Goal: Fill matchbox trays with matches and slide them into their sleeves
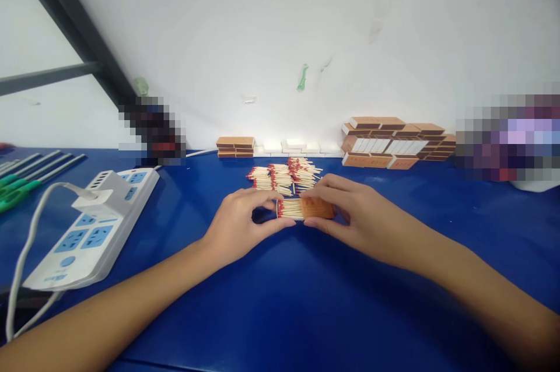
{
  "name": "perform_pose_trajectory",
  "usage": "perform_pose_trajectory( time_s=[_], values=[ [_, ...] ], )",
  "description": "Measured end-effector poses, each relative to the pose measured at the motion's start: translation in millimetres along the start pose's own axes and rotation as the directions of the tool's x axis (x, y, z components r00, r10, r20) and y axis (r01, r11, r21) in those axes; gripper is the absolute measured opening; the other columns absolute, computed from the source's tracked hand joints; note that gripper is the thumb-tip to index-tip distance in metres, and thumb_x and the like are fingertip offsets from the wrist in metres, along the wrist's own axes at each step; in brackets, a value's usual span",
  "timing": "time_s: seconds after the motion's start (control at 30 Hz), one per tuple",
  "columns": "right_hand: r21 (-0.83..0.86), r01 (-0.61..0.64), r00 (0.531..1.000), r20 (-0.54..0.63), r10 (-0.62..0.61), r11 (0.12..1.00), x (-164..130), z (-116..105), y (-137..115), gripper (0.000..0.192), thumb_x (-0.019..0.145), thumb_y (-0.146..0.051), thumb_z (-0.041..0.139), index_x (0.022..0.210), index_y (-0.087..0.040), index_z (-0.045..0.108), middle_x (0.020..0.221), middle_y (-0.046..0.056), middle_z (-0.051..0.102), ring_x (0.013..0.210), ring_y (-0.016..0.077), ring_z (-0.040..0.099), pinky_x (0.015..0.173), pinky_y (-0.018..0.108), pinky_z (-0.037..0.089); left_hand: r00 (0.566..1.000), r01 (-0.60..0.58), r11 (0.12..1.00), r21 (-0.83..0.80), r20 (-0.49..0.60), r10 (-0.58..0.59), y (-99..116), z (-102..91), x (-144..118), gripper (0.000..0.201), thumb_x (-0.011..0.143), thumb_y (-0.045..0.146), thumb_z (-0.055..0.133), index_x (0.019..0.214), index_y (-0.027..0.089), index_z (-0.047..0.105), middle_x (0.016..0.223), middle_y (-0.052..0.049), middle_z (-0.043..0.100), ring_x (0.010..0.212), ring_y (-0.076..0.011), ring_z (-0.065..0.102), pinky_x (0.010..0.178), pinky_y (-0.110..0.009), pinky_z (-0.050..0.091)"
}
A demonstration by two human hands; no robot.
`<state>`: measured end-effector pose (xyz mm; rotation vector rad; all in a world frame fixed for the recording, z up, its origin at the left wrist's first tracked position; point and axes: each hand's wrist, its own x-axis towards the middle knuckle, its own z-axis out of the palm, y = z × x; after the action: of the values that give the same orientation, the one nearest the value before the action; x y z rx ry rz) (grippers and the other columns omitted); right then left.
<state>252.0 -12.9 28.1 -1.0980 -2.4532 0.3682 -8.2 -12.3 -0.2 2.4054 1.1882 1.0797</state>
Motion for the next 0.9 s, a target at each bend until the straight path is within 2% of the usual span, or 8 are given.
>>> perform_pose_trajectory(
  time_s=[0.1, 0.23, 0.33, 0.43, 0.5, 0.63, 0.8, 0.9],
  values=[
    [-0.040, 0.021, 1.000, -0.021, -0.022, 0.999, -2, 3, 0, 0.031, 0.104, -0.039, 0.060, 0.130, -0.024, 0.067, 0.115, 0.008, 0.065, 0.092, 0.0207, 0.066, 0.079, 0.035, 0.053, 1.000, -0.003, 1.000, 0.008, -0.006, 0.003, -1, 1.3, 0, 0.037, 0.085, 0.041, 0.086, 0.112, 0.018, 0.076, 0.095, -0.002, 0.082, 0.086, -0.0208, 0.076, 0.083, -0.035, 0.058],
    [0.004, 0.020, 1.000, -0.016, -0.020, 1.000, 1, 5, 4, 0.032, 0.105, -0.041, 0.059, 0.129, -0.023, 0.067, 0.115, 0.009, 0.068, 0.096, 0.0218, 0.067, 0.082, 0.035, 0.055, 1.000, -0.002, 1.000, 0.018, 0.012, 0.002, -2, 1.7, 1, 0.040, 0.087, 0.040, 0.085, 0.119, 0.019, 0.074, 0.099, -0.003, 0.080, 0.090, -0.0213, 0.074, 0.087, -0.037, 0.057],
    [0.014, 0.061, 0.997, -0.046, -0.060, 0.998, 3, 7, 8, 0.035, 0.106, -0.041, 0.058, 0.132, -0.021, 0.066, 0.115, 0.010, 0.071, 0.102, 0.0235, 0.067, 0.088, 0.037, 0.055, 0.999, 0.020, 1.000, -0.015, 0.032, -0.019, -3, 0.3, 2, 0.036, 0.088, 0.036, 0.084, 0.118, 0.019, 0.074, 0.098, -0.003, 0.078, 0.091, -0.0199, 0.072, 0.085, -0.034, 0.056],
    [-0.026, 0.059, 0.992, -0.110, -0.062, 0.998, 4, 10, 12, 0.044, 0.101, -0.047, 0.064, 0.137, -0.021, 0.065, 0.119, 0.012, 0.073, 0.112, 0.0283, 0.065, 0.096, 0.043, 0.054, 0.999, 0.051, 0.997, -0.057, 0.010, -0.051, -2, -0.7, 3, 0.033, 0.088, 0.036, 0.084, 0.115, 0.019, 0.074, 0.092, -0.001, 0.076, 0.085, -0.0177, 0.069, 0.080, -0.030, 0.054],
    [-0.029, -0.004, 0.991, -0.131, 0.000, 1.000, 5, 12, 12, 0.054, 0.095, -0.051, 0.071, 0.139, -0.021, 0.065, 0.122, 0.012, 0.073, 0.111, 0.0304, 0.066, 0.094, 0.045, 0.055, 0.998, 0.059, 0.995, -0.075, -0.007, -0.059, -1, -0.4, 3, 0.035, 0.087, 0.036, 0.084, 0.116, 0.019, 0.074, 0.090, 0.000, 0.075, 0.084, -0.0172, 0.069, 0.080, -0.030, 0.054],
    [0.097, -0.163, 0.986, -0.021, 0.166, 0.982, 5, 12, 8, 0.047, 0.096, -0.054, 0.068, 0.132, -0.023, 0.069, 0.114, 0.009, 0.077, 0.084, 0.0240, 0.069, 0.074, 0.038, 0.056, 0.993, 0.115, 0.985, -0.130, 0.003, -0.116, -3, 1.1, 2, 0.038, 0.086, 0.038, 0.085, 0.118, 0.019, 0.074, 0.094, -0.001, 0.076, 0.087, -0.0182, 0.070, 0.081, -0.030, 0.053],
    [0.229, -0.145, 0.989, 0.029, 0.143, 0.963, 6, 6, 7, 0.048, 0.097, -0.055, 0.066, 0.136, -0.027, 0.069, 0.122, 0.007, 0.076, 0.093, 0.0239, 0.070, 0.079, 0.037, 0.056, 0.978, 0.205, 0.942, -0.266, 0.021, -0.207, -2, -0.2, 2, 0.045, 0.080, 0.038, 0.090, 0.120, 0.022, 0.077, 0.094, 0.000, 0.077, 0.089, -0.0180, 0.071, 0.087, -0.031, 0.055],
    [0.216, -0.127, 0.992, 0.045, 0.120, 0.968, 5, 1, 8, 0.051, 0.095, -0.056, 0.069, 0.138, -0.028, 0.069, 0.117, 0.006, 0.077, 0.088, 0.0235, 0.070, 0.076, 0.037, 0.056, 0.973, 0.230, 0.930, -0.287, 0.048, -0.225, 1, -1.6, 3, 0.043, 0.078, 0.038, 0.091, 0.116, 0.021, 0.078, 0.090, 0.001, 0.077, 0.085, -0.0171, 0.070, 0.085, -0.030, 0.055]
  ],
)
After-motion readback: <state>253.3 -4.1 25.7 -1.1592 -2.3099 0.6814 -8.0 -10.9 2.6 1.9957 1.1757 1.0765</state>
